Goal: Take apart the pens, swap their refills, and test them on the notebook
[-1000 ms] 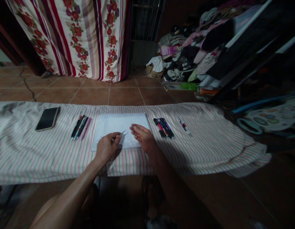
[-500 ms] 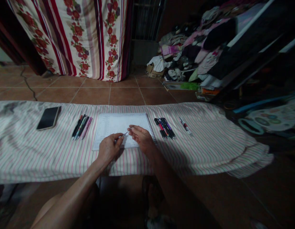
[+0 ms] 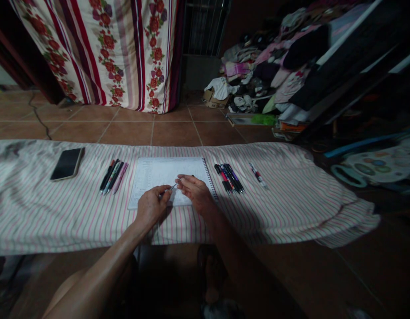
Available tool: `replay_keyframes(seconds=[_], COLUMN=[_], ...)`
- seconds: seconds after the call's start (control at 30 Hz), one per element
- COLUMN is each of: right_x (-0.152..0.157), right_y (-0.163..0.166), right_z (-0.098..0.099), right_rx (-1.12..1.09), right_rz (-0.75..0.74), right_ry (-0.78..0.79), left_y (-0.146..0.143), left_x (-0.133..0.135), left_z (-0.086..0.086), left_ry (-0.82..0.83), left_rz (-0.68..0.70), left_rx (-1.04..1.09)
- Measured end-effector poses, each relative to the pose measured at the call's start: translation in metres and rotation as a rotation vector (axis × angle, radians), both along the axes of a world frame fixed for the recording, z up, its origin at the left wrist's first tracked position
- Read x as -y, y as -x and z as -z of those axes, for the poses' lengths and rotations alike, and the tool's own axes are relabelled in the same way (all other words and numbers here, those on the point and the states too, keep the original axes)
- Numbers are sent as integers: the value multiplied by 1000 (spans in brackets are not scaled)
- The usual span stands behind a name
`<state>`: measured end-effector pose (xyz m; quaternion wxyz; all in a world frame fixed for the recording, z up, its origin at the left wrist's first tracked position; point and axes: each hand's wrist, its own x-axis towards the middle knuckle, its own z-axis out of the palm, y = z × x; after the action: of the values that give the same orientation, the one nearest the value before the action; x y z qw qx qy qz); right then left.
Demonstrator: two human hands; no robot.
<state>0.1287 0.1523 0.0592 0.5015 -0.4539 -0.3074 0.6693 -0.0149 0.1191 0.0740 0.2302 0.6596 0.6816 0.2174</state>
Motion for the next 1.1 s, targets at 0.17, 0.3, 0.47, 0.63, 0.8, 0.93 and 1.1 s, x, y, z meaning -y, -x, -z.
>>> replay_keyframes(seconds=[0.17, 0.3, 0.47, 0.63, 0.8, 0.93, 1.1], right_x=[2, 3, 2, 2, 3, 3, 3], right_y=[0, 0, 1, 2, 2, 3, 5], right_z=[-2, -2, -1, -1, -2, -1, 1], right_rx=[12, 35, 59, 66, 82, 82, 85], right_rz=[-2, -11, -13, -15, -19, -35, -49], right_ry=[-11, -11, -26, -13, -10, -16, -25], left_y=[-1, -1, 0, 0, 0, -1, -1], left_x=[0, 1, 0, 0, 0, 1, 0], left_z=[-2, -3, -1, 0, -2, -3, -3], left_ry=[9, 21, -2, -4, 13, 21, 18], left_rz=[4, 2, 2, 11, 2, -4, -1], left_rx=[-10, -6, 2, -1, -6, -7, -7])
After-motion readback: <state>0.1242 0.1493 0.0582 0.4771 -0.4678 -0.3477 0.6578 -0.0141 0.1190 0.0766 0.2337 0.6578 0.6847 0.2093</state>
